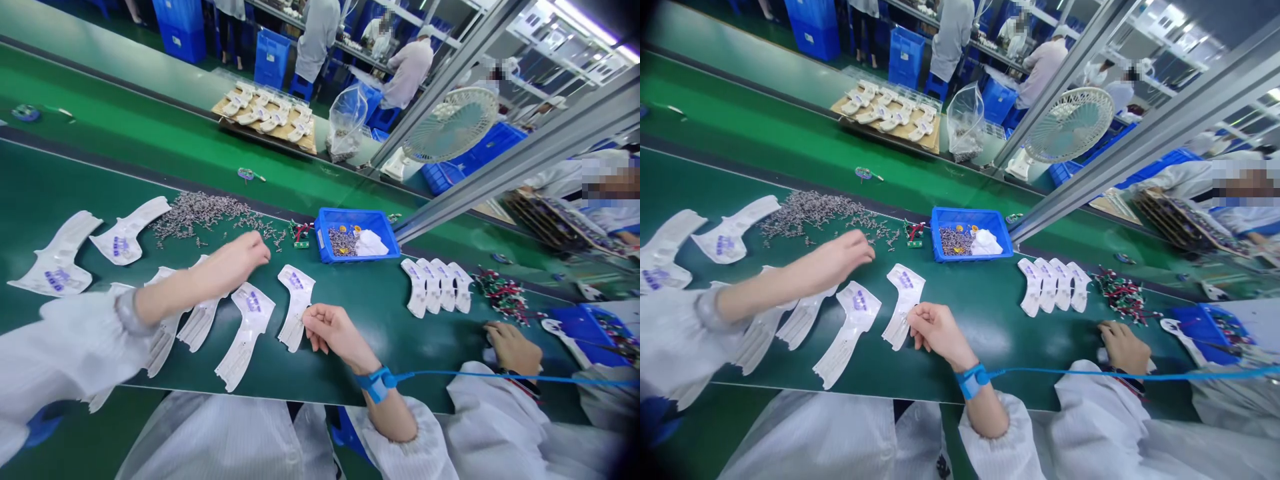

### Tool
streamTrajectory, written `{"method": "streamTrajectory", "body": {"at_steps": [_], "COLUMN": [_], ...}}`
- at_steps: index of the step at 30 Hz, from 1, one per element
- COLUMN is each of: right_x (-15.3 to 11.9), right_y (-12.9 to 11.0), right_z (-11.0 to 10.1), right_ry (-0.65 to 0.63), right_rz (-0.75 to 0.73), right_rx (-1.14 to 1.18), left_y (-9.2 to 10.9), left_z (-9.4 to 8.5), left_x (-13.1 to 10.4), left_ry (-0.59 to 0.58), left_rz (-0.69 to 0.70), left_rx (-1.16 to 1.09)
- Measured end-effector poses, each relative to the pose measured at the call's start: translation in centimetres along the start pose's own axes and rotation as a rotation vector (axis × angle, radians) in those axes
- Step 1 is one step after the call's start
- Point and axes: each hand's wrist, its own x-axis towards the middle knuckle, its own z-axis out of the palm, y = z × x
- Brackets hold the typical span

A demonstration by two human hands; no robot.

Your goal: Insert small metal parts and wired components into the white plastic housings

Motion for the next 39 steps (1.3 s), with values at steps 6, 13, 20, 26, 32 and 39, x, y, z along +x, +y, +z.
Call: {"method": "streamTrajectory", "body": {"at_steps": [6, 13, 20, 26, 32, 39], "right_x": [0.4, 0.6, 0.8, 0.9, 0.9, -1.0], "right_y": [-0.1, -0.5, -0.5, -1.0, -1.1, -1.4], "right_z": [-0.2, -0.5, -0.3, 0.0, -0.1, 2.9], "right_ry": [-0.028, -0.074, -0.074, -0.084, -0.079, -0.009], "right_rz": [0.004, -0.037, -0.092, -0.064, -0.136, -0.243], "right_rx": [-0.041, -0.213, -0.319, -0.313, -0.379, -0.753], "left_y": [9.2, 9.9, 9.3, 8.9, 8.8, 8.9], "left_z": [4.5, 5.8, 6.2, 5.5, 2.4, 3.3], "left_x": [-5.2, -5.7, -6.2, -5.9, -9.9, -12.1], "left_ry": [0.034, -0.014, -0.063, -0.031, -0.021, -0.048], "left_rz": [0.303, 0.311, 0.263, 0.251, 0.137, -0.024], "left_rx": [-0.146, -0.059, -0.209, -0.288, -0.255, -0.369]}}
